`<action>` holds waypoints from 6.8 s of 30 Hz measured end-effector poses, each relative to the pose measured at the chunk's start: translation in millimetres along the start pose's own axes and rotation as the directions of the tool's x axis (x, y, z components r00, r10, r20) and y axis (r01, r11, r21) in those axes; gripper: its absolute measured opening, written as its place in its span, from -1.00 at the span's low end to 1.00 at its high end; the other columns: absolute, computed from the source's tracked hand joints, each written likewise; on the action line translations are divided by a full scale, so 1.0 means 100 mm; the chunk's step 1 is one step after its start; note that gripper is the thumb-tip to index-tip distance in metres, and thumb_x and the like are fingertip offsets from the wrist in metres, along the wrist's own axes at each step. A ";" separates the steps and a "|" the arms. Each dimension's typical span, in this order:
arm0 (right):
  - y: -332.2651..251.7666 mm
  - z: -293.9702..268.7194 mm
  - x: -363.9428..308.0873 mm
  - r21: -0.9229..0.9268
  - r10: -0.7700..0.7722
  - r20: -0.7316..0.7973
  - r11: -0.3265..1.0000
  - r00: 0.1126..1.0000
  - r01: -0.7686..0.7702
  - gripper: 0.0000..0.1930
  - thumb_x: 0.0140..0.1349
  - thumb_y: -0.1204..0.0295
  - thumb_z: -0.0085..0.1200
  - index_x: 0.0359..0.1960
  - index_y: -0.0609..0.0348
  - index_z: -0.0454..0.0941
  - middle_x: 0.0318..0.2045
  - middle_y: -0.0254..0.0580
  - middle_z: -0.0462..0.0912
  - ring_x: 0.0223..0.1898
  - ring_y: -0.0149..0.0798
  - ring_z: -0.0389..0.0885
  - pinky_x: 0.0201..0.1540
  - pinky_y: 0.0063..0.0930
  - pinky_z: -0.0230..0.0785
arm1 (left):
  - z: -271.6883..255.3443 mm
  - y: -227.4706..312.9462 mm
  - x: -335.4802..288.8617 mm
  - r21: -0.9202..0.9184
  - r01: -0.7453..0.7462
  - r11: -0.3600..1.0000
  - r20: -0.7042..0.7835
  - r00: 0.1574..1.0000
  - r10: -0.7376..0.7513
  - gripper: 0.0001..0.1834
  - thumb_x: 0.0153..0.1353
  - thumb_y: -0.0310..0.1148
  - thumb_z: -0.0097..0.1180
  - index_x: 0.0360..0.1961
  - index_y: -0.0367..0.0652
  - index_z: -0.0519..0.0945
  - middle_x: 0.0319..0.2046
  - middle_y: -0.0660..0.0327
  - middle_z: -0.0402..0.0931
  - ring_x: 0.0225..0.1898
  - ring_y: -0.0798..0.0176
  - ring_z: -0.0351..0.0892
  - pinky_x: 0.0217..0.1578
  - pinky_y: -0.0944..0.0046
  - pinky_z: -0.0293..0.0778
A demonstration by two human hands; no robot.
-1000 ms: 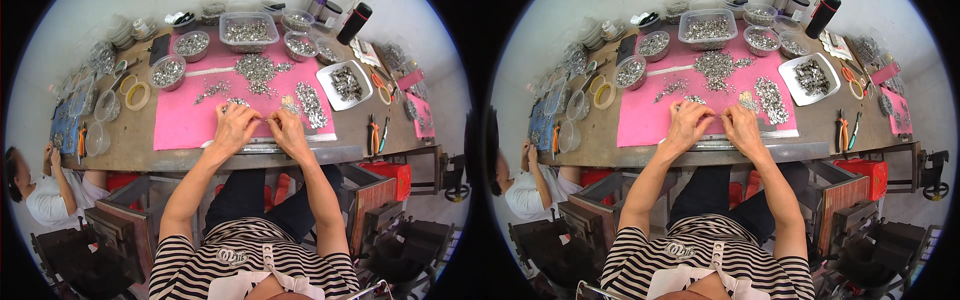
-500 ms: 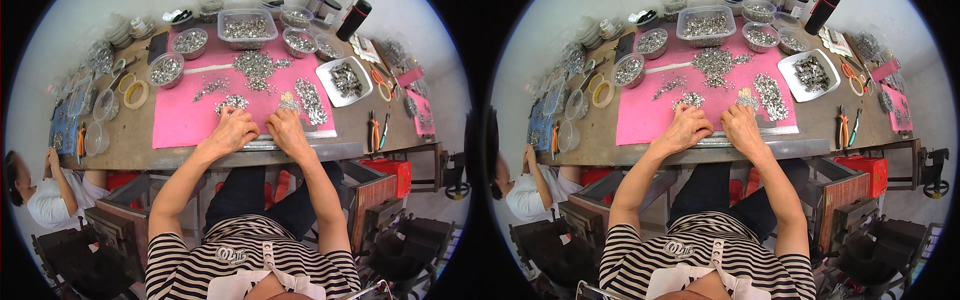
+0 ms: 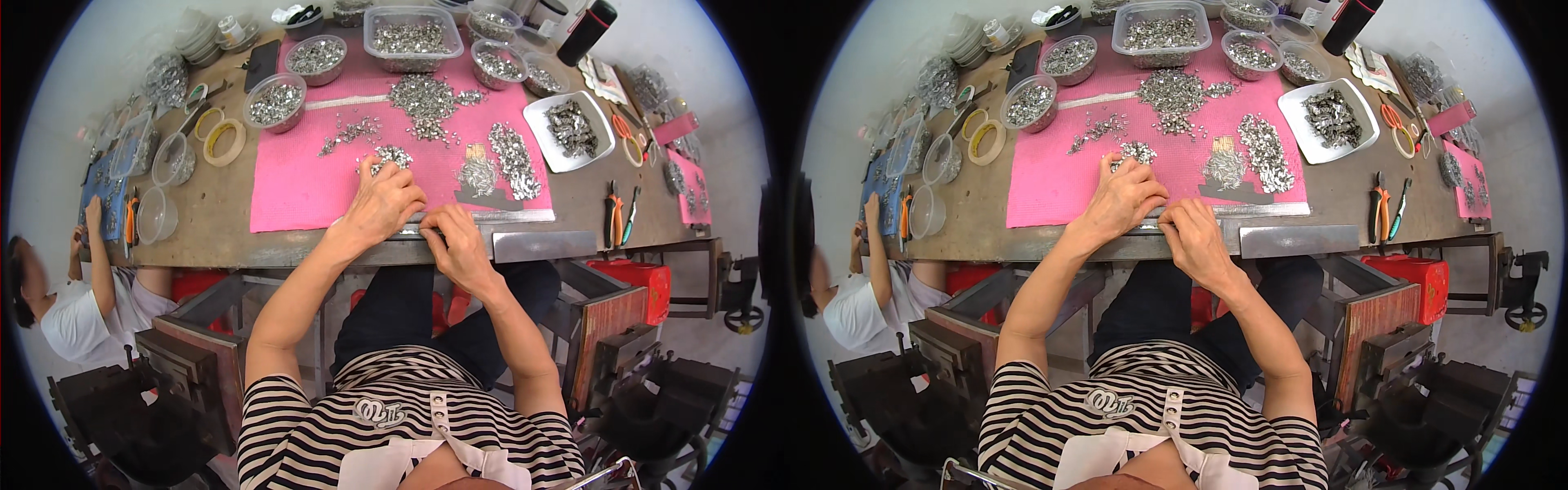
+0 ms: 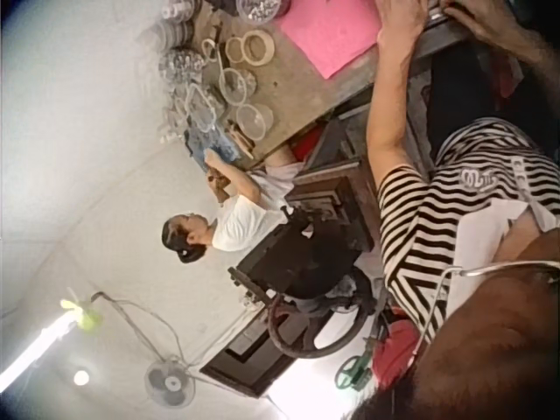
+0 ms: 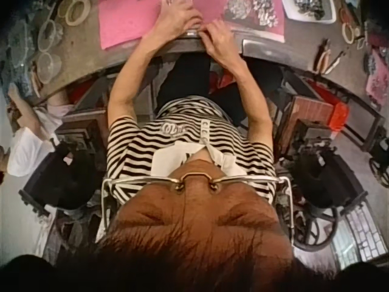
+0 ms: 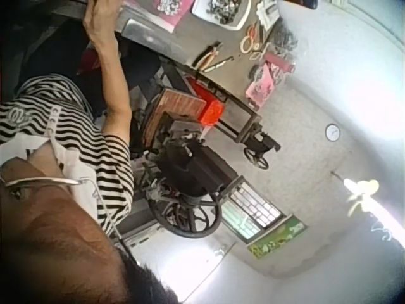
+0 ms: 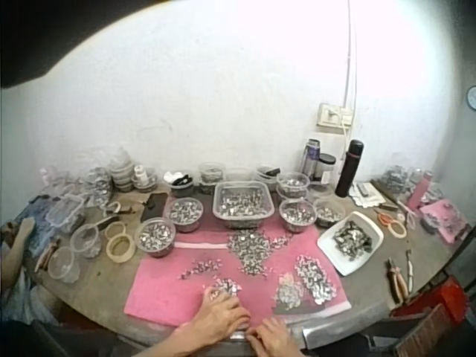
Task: The person places small metal pieces into a metal holder on the table by hand, inserts the holder into a press machine and rotates the handwheel, and then returns to placing more metal pieces into the holder.
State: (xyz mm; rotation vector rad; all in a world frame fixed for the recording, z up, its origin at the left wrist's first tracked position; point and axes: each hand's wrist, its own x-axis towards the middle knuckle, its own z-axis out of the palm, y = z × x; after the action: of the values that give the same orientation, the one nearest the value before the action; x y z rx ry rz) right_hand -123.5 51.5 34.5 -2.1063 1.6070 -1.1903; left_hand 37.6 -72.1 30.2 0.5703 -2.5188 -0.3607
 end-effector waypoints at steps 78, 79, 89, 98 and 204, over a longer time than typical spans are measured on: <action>0.21 0.03 -0.23 0.437 0.419 -0.248 0.853 0.874 -0.285 -0.87 0.42 0.58 0.10 -0.08 0.29 0.65 -0.32 -0.32 0.66 -0.25 -0.47 0.59 -0.14 -0.57 0.40 | 0.08 0.48 -0.58 -0.102 0.061 0.993 -0.255 0.963 -0.086 -0.71 0.18 -0.49 0.33 -0.05 -0.22 0.69 -0.01 0.08 0.68 0.07 -0.05 0.65 0.20 -0.12 0.46; 0.20 0.03 -0.23 0.440 0.406 -0.253 0.857 0.878 -0.270 -0.87 0.42 0.58 0.10 -0.08 0.29 0.65 -0.32 -0.32 0.66 -0.25 -0.47 0.59 -0.14 -0.57 0.40 | 0.12 0.50 -0.61 -0.089 0.058 0.994 -0.264 0.961 -0.080 -0.71 0.18 -0.49 0.33 -0.05 -0.22 0.69 -0.01 0.08 0.68 0.07 -0.05 0.65 0.20 -0.12 0.46; 0.25 -0.28 0.28 0.012 0.096 -0.083 0.995 0.992 -0.095 -0.88 0.28 0.53 0.22 -0.17 0.25 0.66 -0.36 -0.14 0.64 -0.31 -0.11 0.65 -0.15 -0.25 0.43 | -0.10 0.08 -0.62 -0.195 0.203 0.960 -0.381 0.886 -0.264 -0.59 0.19 -0.48 0.32 0.10 -0.21 0.64 0.02 0.04 0.66 0.06 -0.04 0.63 0.20 -0.11 0.43; 0.66 0.43 1.49 -0.146 -0.109 0.144 0.981 0.984 0.130 -0.91 0.23 0.57 0.16 -0.27 0.26 0.69 -0.34 -0.02 0.62 -0.23 0.05 0.63 -0.11 -0.08 0.46 | -0.31 -1.01 -0.36 -0.139 0.365 0.921 -0.353 0.851 -0.390 -0.58 0.16 -0.66 0.24 0.08 -0.31 0.60 -0.15 0.02 0.54 -0.09 -0.11 0.59 -0.07 0.01 0.54; 0.10 -0.22 -0.05 0.100 0.116 0.025 0.988 0.993 -0.118 -0.94 0.25 0.58 0.21 -0.28 0.28 0.59 -0.28 -0.12 0.63 -0.20 -0.04 0.59 -0.06 -0.22 0.37 | 0.07 0.55 -0.37 -0.281 0.125 0.951 -0.167 0.970 -0.176 -0.83 0.16 -0.65 0.23 -0.22 -0.33 0.55 -0.25 0.04 0.57 -0.22 -0.05 0.56 -0.18 0.07 0.50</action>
State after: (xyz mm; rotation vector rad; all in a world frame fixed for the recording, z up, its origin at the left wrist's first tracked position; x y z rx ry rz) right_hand -146.8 58.6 40.3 -1.9274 1.6021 -1.1838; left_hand 44.7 -5.8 27.6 0.6568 -2.2014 -0.6621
